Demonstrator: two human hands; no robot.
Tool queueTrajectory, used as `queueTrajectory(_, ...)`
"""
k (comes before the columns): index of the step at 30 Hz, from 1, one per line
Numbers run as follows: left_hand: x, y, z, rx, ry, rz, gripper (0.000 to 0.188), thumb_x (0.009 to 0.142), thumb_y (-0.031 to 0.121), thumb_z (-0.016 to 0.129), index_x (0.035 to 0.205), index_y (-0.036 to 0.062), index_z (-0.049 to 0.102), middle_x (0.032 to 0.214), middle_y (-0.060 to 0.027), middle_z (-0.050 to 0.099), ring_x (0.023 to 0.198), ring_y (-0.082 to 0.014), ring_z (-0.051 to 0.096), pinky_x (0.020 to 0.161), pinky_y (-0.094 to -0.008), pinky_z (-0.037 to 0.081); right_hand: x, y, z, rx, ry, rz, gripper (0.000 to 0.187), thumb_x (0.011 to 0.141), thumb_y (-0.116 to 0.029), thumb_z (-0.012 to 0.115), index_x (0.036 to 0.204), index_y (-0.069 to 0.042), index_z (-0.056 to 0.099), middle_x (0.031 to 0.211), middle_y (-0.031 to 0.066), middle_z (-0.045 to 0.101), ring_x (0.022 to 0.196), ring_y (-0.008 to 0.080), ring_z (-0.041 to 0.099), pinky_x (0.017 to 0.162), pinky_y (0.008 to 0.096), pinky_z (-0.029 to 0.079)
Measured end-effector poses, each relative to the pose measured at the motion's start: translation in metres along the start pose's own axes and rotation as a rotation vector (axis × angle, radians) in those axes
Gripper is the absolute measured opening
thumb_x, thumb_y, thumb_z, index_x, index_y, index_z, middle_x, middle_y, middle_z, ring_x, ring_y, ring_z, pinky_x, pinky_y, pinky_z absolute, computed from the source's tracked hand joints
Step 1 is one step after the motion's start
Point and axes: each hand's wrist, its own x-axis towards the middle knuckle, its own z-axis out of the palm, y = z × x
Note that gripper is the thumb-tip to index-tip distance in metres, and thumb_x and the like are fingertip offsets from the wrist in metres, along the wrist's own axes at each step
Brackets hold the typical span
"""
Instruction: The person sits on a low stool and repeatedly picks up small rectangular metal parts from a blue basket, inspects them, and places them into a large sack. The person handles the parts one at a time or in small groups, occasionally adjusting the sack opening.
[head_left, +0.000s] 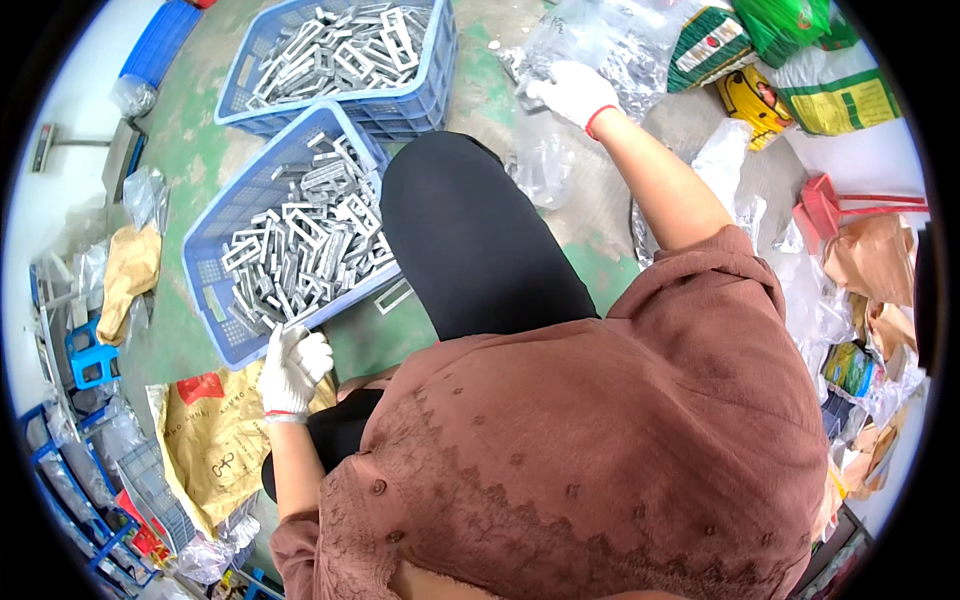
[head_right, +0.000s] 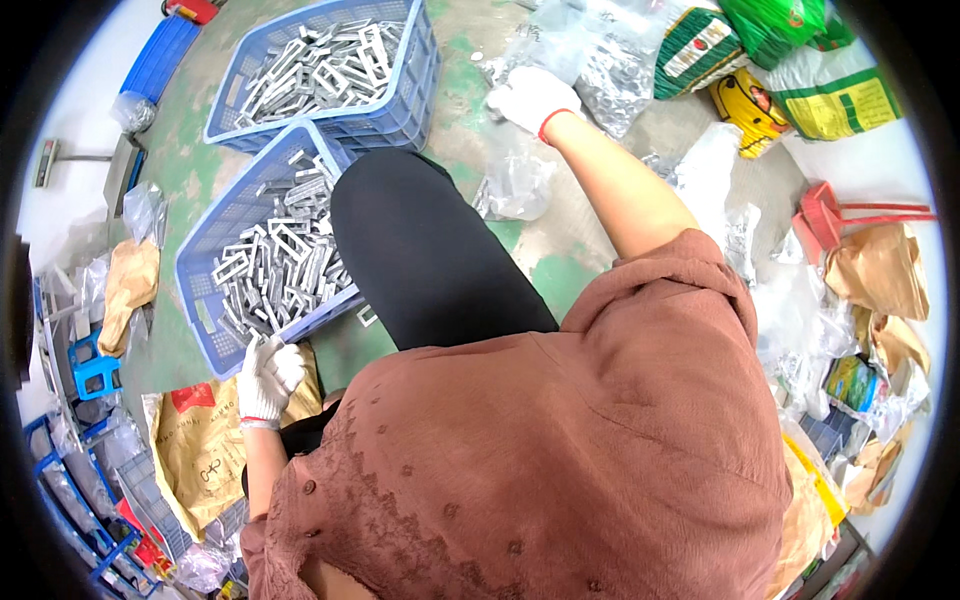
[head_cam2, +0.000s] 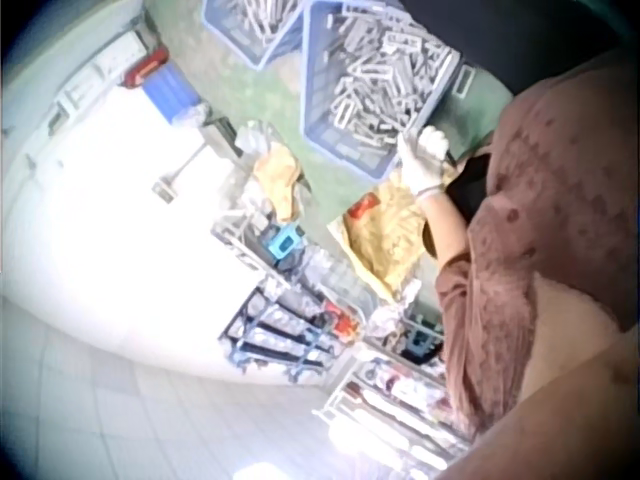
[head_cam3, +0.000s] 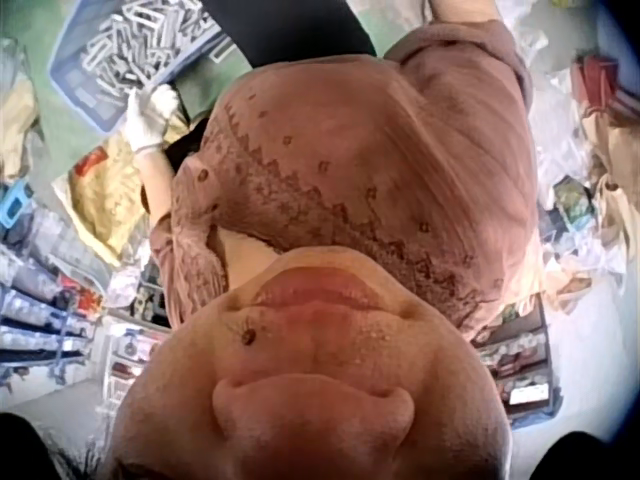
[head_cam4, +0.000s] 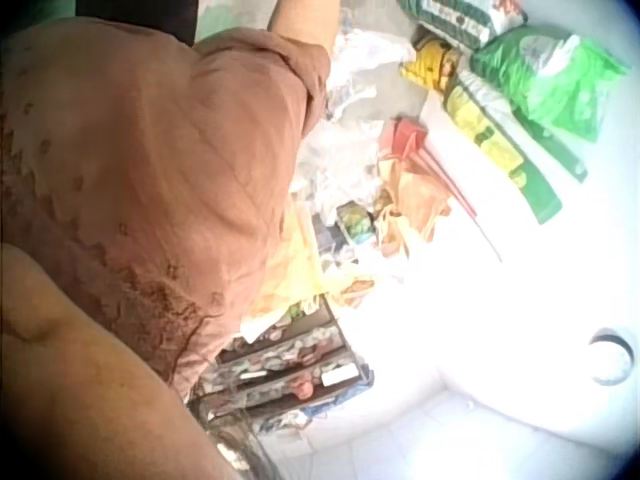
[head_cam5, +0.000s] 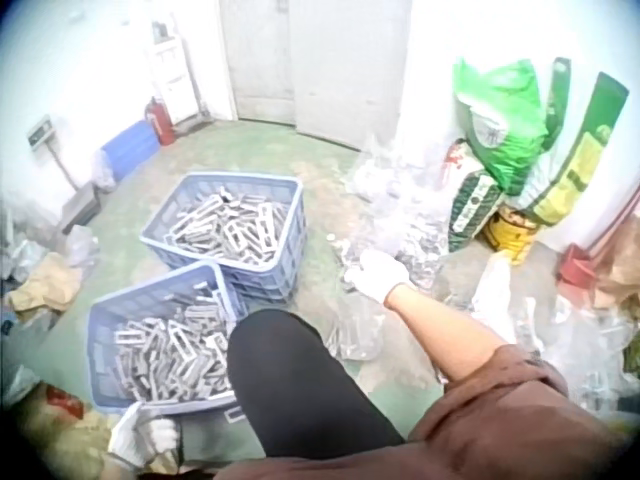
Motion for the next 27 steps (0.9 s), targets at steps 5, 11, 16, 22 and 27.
queueTrajectory(5, -0.01, -0.006, -0.01, 0.021, 0.06, -0.002, 0.054, 0.097, 0.05, 0.059, 0.116, 0.0004, 0.058, 0.095, -0.0204, 0.069, 0.076, -0.0307, 0.069, 0.065, -0.0406, 0.06, -0.001, 0.009, -0.001, -0.065, -0.163, 0.128, 0.041, 0.08, -0.032, 0.057, 0.106, -0.003, 0.073, 0.115, 0.0214, 0.069, 0.107, 0.0381, 0.066, 0.09, 0.044, 0.051)
queueTrajectory(11, -0.006, -0.011, -0.018, -0.045, 0.025, -0.018, 0.052, 0.096, 0.05, 0.059, 0.115, 0.0015, 0.058, 0.095, -0.0184, 0.069, 0.076, -0.0302, 0.069, 0.065, -0.0407, 0.06, -0.015, -0.009, 0.001, -0.065, -0.433, 0.201, 0.041, 0.075, -0.037, 0.07, 0.101, -0.006, 0.076, 0.105, 0.0177, 0.073, 0.098, 0.0318, 0.071, 0.084, 0.0423, 0.054)
queueTrajectory(16, -0.012, -0.01, -0.014, -0.021, 0.026, 0.001, 0.049, 0.097, 0.048, 0.059, 0.115, 0.0015, 0.058, 0.095, -0.0178, 0.069, 0.077, -0.0301, 0.07, 0.065, -0.0406, 0.06, -0.013, -0.019, 0.032, -0.317, -0.366, 0.141, 0.056, 0.074, -0.05, 0.075, 0.113, -0.01, 0.074, 0.117, 0.0135, 0.071, 0.105, 0.0298, 0.069, 0.088, 0.0402, 0.054)
queueTrajectory(22, -0.014, -0.016, -0.02, -0.07, 0.049, -0.019, 0.049, 0.098, 0.046, 0.058, 0.116, 0.0003, 0.057, 0.098, -0.0203, 0.068, 0.078, -0.0331, 0.068, 0.066, -0.0417, 0.059, -0.001, 0.019, 0.087, -0.474, -0.38, 0.076, 0.069, 0.078, -0.064, 0.067, 0.126, -0.013, 0.068, 0.13, 0.0136, 0.065, 0.117, 0.0304, 0.064, 0.096, 0.0409, 0.051)
queueTrajectory(27, -0.011, -0.022, -0.025, -0.082, 0.041, -0.026, 0.048, 0.098, 0.045, 0.058, 0.116, 0.0002, 0.057, 0.098, -0.0211, 0.068, 0.078, -0.0336, 0.068, 0.066, -0.0419, 0.059, -0.018, 0.0, 0.056, -0.364, -0.657, 0.029, 0.071, 0.09, -0.066, 0.051, 0.126, -0.007, 0.066, 0.127, 0.0163, 0.066, 0.123, 0.034, 0.059, 0.101, 0.0413, 0.046)
